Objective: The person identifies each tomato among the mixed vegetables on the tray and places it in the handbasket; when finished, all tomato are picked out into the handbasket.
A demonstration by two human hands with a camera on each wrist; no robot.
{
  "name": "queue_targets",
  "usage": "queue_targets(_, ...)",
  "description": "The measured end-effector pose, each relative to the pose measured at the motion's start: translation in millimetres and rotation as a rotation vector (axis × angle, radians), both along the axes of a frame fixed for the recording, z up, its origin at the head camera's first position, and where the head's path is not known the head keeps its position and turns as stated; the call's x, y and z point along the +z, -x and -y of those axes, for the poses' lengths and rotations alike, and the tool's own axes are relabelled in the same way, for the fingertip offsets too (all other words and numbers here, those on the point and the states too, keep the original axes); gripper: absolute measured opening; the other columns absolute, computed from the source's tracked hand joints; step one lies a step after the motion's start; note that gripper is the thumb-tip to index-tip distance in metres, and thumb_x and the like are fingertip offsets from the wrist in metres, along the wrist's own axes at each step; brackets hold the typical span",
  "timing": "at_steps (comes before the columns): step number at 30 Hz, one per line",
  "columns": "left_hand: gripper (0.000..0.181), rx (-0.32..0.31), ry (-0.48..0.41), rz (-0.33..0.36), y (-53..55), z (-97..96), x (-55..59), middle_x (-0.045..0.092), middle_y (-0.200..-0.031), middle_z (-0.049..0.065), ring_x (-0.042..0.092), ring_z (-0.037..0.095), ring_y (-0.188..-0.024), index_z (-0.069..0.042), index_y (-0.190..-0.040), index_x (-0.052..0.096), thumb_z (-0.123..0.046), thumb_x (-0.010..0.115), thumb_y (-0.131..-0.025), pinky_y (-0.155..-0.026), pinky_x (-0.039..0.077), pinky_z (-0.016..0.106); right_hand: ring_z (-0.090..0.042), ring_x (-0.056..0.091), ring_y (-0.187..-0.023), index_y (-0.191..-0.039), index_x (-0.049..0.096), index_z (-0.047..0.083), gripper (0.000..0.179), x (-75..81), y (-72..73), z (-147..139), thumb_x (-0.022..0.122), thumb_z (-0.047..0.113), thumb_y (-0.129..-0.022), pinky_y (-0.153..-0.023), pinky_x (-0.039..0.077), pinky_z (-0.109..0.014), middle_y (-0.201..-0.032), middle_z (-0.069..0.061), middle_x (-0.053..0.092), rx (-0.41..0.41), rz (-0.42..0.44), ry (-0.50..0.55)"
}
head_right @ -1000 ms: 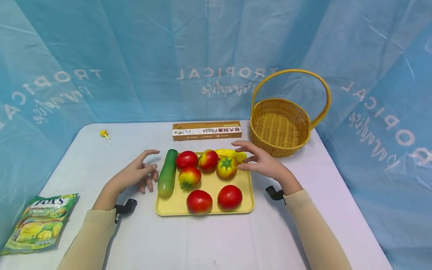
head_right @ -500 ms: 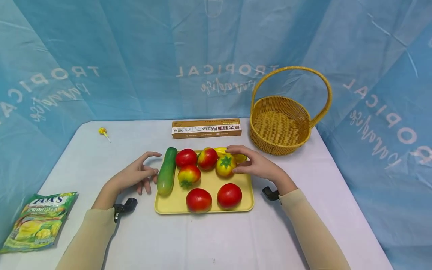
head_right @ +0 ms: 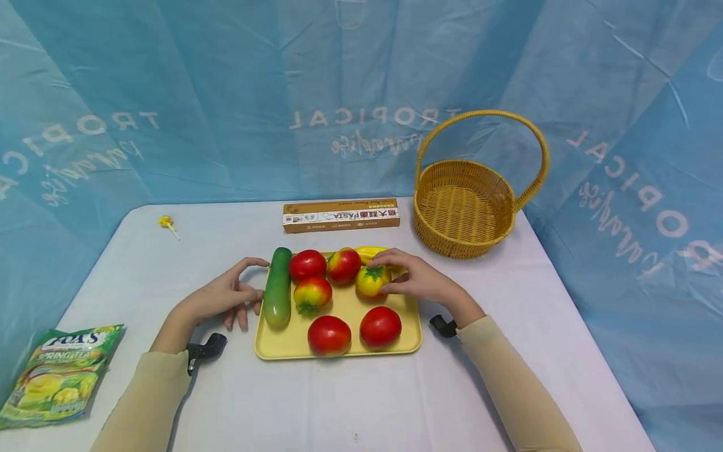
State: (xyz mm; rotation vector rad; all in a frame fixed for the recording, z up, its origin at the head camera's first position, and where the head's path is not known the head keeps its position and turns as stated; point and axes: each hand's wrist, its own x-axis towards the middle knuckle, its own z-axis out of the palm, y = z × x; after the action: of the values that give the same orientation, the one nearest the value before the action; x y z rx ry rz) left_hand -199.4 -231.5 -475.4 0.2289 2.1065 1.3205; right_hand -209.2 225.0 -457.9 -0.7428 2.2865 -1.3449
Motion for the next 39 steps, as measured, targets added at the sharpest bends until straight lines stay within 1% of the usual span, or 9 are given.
queue_targets(5, 0.067, -0.016, 0.02, -0.009, -0.5, -1.2, -0.9, 0.076, -0.089, 0.015, 0.073, 0.029, -0.055, -0.027, -0.158, 0.027, -0.026, 0.067, -0.105, -0.046, 0.056, 0.031, -0.03, 0.05, -0.145, -0.14, 0.068, 0.024, 0.047, -1.9, -2.0, 4, 0.081, 0.02, -0.095, -0.11, 0.057, -0.046, -0.155, -0.005, 0.053, -0.01, 0.007, -0.02)
queue_targets(9, 0.066, -0.019, 0.038, -0.013, -0.8, -1.5, -0.4, 0.076, -0.088, 0.014, 0.073, 0.029, -0.055, -0.026, -0.157, 0.028, -0.025, 0.067, -0.104, -0.046, 0.056, 0.03, -0.033, 0.047, -0.147, -0.14, 0.068, 0.021, 0.047, -3.8, -2.2, 7, 0.081, 0.018, -0.094, -0.109, 0.058, -0.045, -0.158, -0.009, 0.049, -0.008, 0.012, -0.01)
queue_targets(16, 0.072, -0.016, 0.062, -0.011, -1.1, -1.9, 1.7, 0.078, -0.089, 0.013, 0.073, 0.029, -0.056, -0.028, -0.159, 0.026, -0.024, 0.07, -0.102, -0.047, 0.055, 0.03, -0.034, 0.04, -0.153, -0.141, 0.067, 0.023, 0.048, -5.3, -1.2, 8, 0.081, 0.021, -0.095, -0.112, 0.055, -0.049, -0.164, -0.007, 0.045, 0.023, 0.045, -0.026)
queue_targets(25, 0.075, -0.018, 0.058, -0.004, -0.4, -2.3, -0.4, 0.077, -0.089, 0.013, 0.073, 0.029, -0.057, -0.027, -0.159, 0.025, -0.025, 0.072, -0.101, -0.047, 0.056, 0.03, -0.032, 0.039, -0.154, -0.14, 0.066, 0.026, 0.055, -10.4, -1.8, 9, 0.085, 0.02, -0.09, -0.117, 0.049, -0.056, -0.163, -0.005, 0.046, 0.022, 0.055, -0.054)
queue_targets(29, 0.075, -0.014, 0.054, 0.0, -0.1, -2.4, -0.5, 0.078, -0.089, 0.012, 0.073, 0.028, -0.057, -0.026, -0.159, 0.025, -0.024, 0.072, -0.101, -0.047, 0.056, 0.03, -0.033, 0.04, -0.152, -0.141, 0.065, 0.026, 0.055, -11.8, -1.9, 8, 0.085, 0.022, -0.09, -0.116, 0.05, -0.055, -0.161, -0.005, 0.049, 0.036, 0.042, -0.063)
queue_targets(33, 0.075, -0.014, 0.054, 0.002, 0.2, -2.4, -0.8, 0.077, -0.088, 0.012, 0.074, 0.028, -0.057, -0.026, -0.159, 0.026, -0.025, 0.072, -0.101, -0.047, 0.055, 0.029, -0.031, 0.043, -0.149, -0.14, 0.065, 0.025, 0.054, -11.8, -1.8, 9, 0.085, 0.02, -0.09, -0.114, 0.052, -0.053, -0.157, -0.004, 0.052, 0.04, 0.028, -0.063)
queue_targets(39, 0.075, -0.006, 0.064, 0.006, 0.0, -2.6, -0.2, 0.077, -0.088, 0.012, 0.073, 0.028, -0.057, -0.025, -0.158, 0.026, -0.025, 0.073, -0.1, -0.047, 0.055, 0.028, -0.031, 0.044, -0.148, -0.14, 0.066, 0.025, 0.054, -8.9, -3.2, 10, 0.085, 0.019, -0.09, -0.115, 0.052, -0.054, -0.156, -0.004, 0.053, 0.045, 0.038, -0.064)
